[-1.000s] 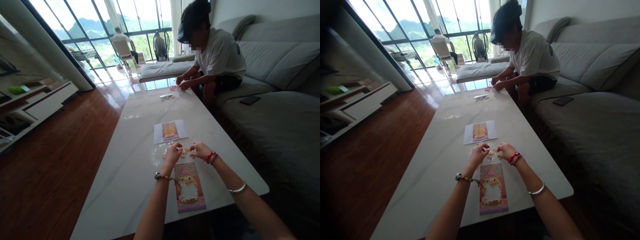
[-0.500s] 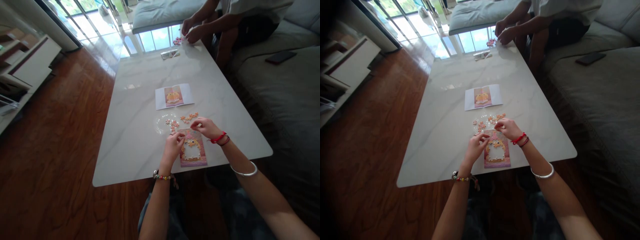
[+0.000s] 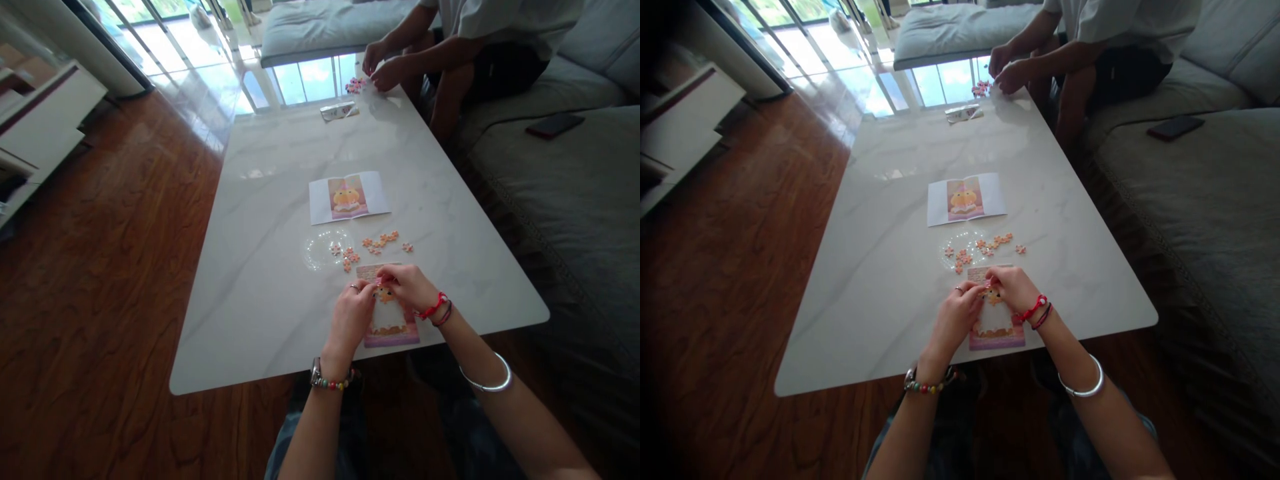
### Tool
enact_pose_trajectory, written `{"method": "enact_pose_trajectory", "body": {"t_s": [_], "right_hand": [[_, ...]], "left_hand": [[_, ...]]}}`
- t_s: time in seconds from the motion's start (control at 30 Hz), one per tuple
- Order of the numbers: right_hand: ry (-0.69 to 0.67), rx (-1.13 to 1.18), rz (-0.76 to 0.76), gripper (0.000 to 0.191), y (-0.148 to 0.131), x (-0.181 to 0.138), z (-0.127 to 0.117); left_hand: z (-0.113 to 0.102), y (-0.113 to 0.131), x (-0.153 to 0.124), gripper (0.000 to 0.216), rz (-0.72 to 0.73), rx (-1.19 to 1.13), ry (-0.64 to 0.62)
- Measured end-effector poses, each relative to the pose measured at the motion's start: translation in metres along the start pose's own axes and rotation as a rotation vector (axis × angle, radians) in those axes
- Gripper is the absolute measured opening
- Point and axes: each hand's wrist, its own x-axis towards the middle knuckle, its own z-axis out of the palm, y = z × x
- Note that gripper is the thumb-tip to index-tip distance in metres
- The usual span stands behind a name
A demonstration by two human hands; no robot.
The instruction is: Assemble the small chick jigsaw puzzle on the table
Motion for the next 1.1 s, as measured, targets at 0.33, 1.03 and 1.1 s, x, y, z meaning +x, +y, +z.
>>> {"method": "enact_pose_trajectory", "body": {"t_s": [0.33,1.03,1.1], "right_hand": [[-0.061,0.16,0.017,0.018,0.004,-0.004,-0.004],[-0.075,0.235,0.262,0.008,-0.011,-0.012,0.007],[-0.025,0.104,0.238,0.008,-0.016,-0.014,0.008]], "left_hand": [[-0.005,-0.002,-0.003,0.034,-0.019,-0.026,-0.006],[-0.014,-0.006,-0.005,0.014,-0.142,-0.135,0.042],[-0.013,-0.008,-0.005,0.013,-0.155,-0.123,0.022]]}}
